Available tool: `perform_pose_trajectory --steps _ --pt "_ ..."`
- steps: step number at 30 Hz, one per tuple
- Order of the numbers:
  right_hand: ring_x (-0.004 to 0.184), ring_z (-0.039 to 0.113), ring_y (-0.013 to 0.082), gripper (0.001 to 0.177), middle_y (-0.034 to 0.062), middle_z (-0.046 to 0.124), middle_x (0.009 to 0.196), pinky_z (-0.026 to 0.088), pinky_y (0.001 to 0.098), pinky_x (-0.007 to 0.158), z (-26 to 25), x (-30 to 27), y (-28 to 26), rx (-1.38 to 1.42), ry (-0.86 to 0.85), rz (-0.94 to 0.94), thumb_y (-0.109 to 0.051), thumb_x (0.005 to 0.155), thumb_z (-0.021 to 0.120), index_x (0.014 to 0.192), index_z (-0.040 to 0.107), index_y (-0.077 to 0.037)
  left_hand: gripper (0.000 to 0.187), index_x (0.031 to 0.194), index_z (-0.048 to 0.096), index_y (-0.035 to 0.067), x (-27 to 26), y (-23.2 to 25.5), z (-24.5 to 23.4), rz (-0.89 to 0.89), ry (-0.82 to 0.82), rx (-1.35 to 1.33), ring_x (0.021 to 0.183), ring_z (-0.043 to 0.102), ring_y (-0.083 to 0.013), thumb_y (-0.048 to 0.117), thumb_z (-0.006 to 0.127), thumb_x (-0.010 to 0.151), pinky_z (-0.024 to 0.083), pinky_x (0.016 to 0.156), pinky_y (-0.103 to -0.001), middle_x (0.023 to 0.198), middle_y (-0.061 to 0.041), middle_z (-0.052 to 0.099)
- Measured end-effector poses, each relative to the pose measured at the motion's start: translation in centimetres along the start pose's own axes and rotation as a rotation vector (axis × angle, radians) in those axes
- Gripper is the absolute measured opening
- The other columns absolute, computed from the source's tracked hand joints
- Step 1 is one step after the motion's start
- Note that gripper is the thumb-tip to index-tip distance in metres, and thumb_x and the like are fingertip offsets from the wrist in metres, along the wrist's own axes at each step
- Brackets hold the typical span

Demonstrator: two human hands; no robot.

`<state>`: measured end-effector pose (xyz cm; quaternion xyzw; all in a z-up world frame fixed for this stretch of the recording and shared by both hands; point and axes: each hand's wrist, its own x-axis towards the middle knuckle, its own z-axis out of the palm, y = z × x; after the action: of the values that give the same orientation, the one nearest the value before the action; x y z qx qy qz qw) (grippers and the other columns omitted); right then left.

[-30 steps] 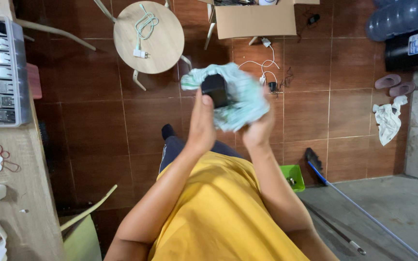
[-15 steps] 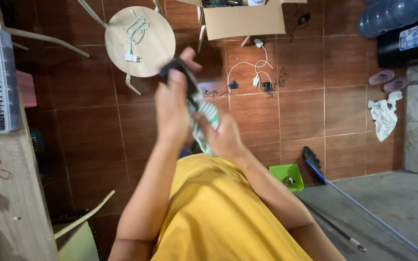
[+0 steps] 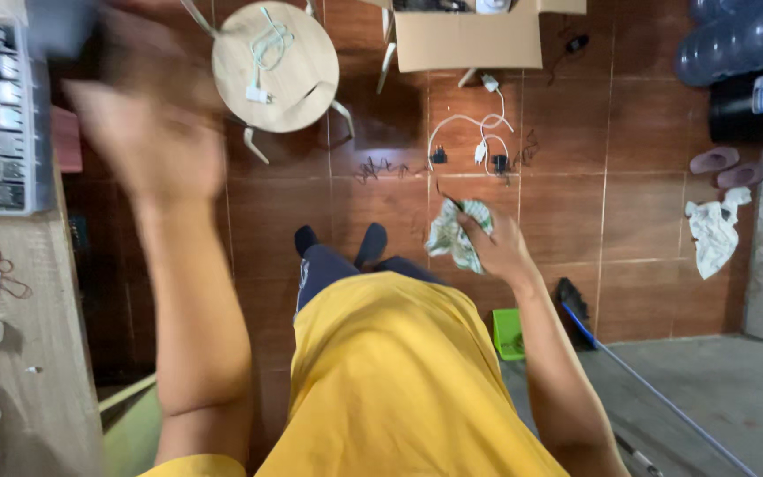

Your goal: The person wipes several black power adapters with a green and white checkered cloth. They pick up each adapter from the floor, wipe it thoroughly, and then place it into a clear plastic tray on a table. The person also uses a rubber band to secure the cable of one adapter before placing it in the tray.

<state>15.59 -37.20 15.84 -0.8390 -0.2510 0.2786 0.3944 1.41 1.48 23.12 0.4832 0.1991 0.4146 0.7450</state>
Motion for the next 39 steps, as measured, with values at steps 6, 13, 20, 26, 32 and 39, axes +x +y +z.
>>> perform_pose_trajectory --steps 6,13,20,26,32,39 --pt "0.073 0.072 0.0235 0.014 0.011 0.072 0.082 0.053 0.0338 0.068 -0.6 1.8 -5.7 -0.015 -0.07 -0.23 -0.014 0.094 0.063 0.104 0.069 -0.006 0.046 0.122 0.064 0.006 -8.6 -1.8 10.5 -0.075 -0.816 0.482 0.1 0.078 -0.0216 0.018 0.085 0.082 0.058 0.09 -0.036 0.107 -0.011 0.076" --pt "0.08 0.063 0.0144 0.024 0.0059 0.07 0.09 0.052 0.0294 0.074 -1.3 2.8 -8.2 0.184 -0.142 -0.414 -0.009 0.097 0.062 0.118 0.066 0.0 0.034 0.103 0.072 0.004 -8.5 -0.2 10.4 0.023 -0.786 0.714 0.087 0.069 -0.0395 0.028 0.088 0.084 0.054 0.076 -0.04 0.093 -0.017 0.071" --pt "0.07 0.058 0.0123 0.023 0.006 0.067 0.078 0.049 0.0302 0.065 -2.3 3.5 -3.0 0.067 -0.236 -0.278 -0.024 0.1 0.073 0.102 0.07 -0.001 0.057 0.111 0.055 0.001 -5.6 -4.4 1.8 0.46 0.054 0.993 0.099 0.058 -0.0267 0.024 0.098 0.081 0.048 0.086 -0.04 0.108 -0.016 0.056" --pt "0.085 0.062 0.0083 0.032 0.0013 0.071 0.093 0.051 0.0277 0.077 -6.0 4.5 7.1 0.078 -0.141 -0.182 -0.029 0.102 0.069 0.114 0.069 0.0 0.092 0.15 0.013 -0.007 3.1 1.4 -13.9 0.339 0.773 0.585 0.09 0.064 -0.0248 0.039 0.071 0.096 0.062 0.078 -0.043 0.127 -0.023 0.054" --pt "0.078 0.06 0.0102 0.027 0.0024 0.069 0.086 0.051 0.0286 0.071 -7.1 3.9 6.7 0.025 -0.007 -0.091 -0.026 0.106 0.067 0.114 0.07 0.0 0.066 0.147 0.031 -0.004 -1.6 1.3 -9.1 0.489 0.52 0.769 0.126 0.057 -0.0308 0.028 0.077 0.112 0.048 0.111 -0.044 0.14 -0.021 0.05" --pt "0.068 0.061 0.0077 0.016 0.0011 0.068 0.078 0.049 0.0249 0.063 -1.6 3.7 -5.1 0.027 -0.219 -0.335 -0.017 0.097 0.066 0.103 0.069 -0.003 0.034 0.114 0.071 0.004 -11.3 -2.6 8.5 0.062 -0.539 0.544 0.091 0.074 -0.0188 0.016 0.085 0.085 0.058 0.085 -0.035 0.104 -0.013 0.076"
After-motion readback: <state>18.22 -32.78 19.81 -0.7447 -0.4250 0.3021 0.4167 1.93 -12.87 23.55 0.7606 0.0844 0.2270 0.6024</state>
